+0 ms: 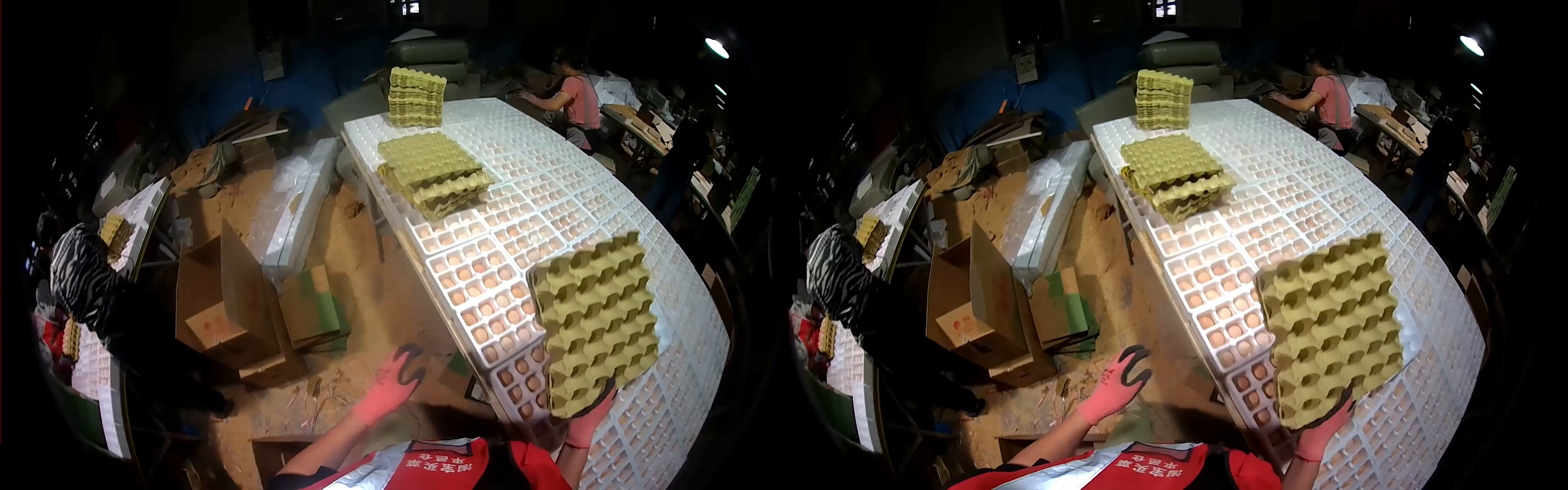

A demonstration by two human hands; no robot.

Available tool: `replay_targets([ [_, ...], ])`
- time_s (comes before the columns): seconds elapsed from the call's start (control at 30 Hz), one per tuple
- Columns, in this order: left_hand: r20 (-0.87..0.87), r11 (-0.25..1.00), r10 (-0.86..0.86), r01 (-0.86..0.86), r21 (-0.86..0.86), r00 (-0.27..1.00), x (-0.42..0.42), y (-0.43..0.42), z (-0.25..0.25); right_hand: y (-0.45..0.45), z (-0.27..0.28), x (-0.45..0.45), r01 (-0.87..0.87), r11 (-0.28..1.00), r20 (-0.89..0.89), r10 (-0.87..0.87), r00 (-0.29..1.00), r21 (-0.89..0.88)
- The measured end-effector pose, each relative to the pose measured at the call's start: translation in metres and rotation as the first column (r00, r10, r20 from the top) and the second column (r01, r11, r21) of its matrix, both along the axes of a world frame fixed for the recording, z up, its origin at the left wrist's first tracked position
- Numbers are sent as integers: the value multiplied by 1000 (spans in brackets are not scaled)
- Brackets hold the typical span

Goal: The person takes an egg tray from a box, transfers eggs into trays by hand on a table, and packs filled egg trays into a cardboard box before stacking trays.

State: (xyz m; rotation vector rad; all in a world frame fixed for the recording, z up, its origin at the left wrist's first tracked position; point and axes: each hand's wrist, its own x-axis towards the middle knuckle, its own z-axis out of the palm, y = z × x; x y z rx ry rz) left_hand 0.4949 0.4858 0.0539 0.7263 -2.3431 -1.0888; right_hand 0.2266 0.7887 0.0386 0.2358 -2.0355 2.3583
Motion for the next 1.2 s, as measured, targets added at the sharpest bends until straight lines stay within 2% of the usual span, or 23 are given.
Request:
replay_targets([
  [0.03,-3,999,41,-41,0,999,7,-32,1,-35,15,-13,64,990,-105,-51,993,125],
  [0.07,-2,997,80,-80,4,997,14,-62,5,-82,29,-31,-44,954,3,47,999,-296],
  [0.13,7,995,82,-81,-60,997,23,-118,18,-188,74,-60,-63,810,94,144,985,-582],
  [0.2,-9,992,92,-92,-90,996,25,-174,32,-289,90,-99,-189,789,-7,228,974,-585],
  [0.3,-13,990,114,-115,-79,993,24,-251,42,-446,108,-151,-138,796,40,199,979,-589],
  [0.4,4,991,126,-126,-45,992,6,-321,43,-579,92,-209,-173,896,107,235,966,-410],
  [0.5,-42,984,171,-173,-36,984,-16,-386,2,-676,55,-230,-185,966,197,220,955,-180],
  [0.53,28,988,153,-152,-38,988,-25,-402,9,-698,41,-227,-187,968,212,221,952,-166],
  [0.57,3,990,136,-135,-30,991,-33,-417,9,-707,33,-226,-239,969,280,212,936,67],
  [0.63,-31,994,106,-106,-11,994,-44,-449,12,-723,9,-214,6,964,102,-34,994,265],
  [0.67,-27,986,129,-131,-100,991,-57,-459,35,-722,12,-211,6,975,81,-25,996,223],
  [0.7,-41,990,116,-119,-77,992,-62,-480,38,-715,7,-205,8,983,78,-23,997,186],
  [0.77,-79,996,88,-90,-19,993,-74,-508,40,-712,-5,-215,-136,991,71,134,988,11],
  [0.83,-43,976,193,-187,112,980,-103,-540,49,-702,8,-208,-217,970,141,231,963,-112],
  [0.87,-110,988,152,-151,18,982,-124,-563,51,-700,12,-207,-218,975,152,222,963,-43],
  [0.9,-86,991,124,-127,-32,988,-148,-586,59,-694,14,-201,-128,983,60,121,991,131],
  [0.97,-193,975,116,-148,-165,974,-229,-655,66,-680,43,-168,121,894,-163,-55,985,431],
  [1.0,-228,978,47,-91,-186,972,-258,-675,74,-676,38,-164,32,925,-55,-12,998,379],
  [1.07,-165,998,-22,12,-61,986,-320,-743,31,-677,33,-147,-104,931,20,104,994,351],
  [1.1,-149,914,-140,186,361,979,-341,-752,38,-680,32,-137,-160,931,59,149,987,328],
  [1.13,-95,775,-239,248,581,966,-361,-758,38,-684,32,-130,-133,906,-3,146,989,403],
  [1.17,-61,583,-344,265,768,937,-378,-764,33,-689,30,-130,-133,874,71,113,991,468],
  [1.2,-56,558,-393,286,779,918,-394,-760,24,-684,25,-126,-92,873,83,59,995,478],
])
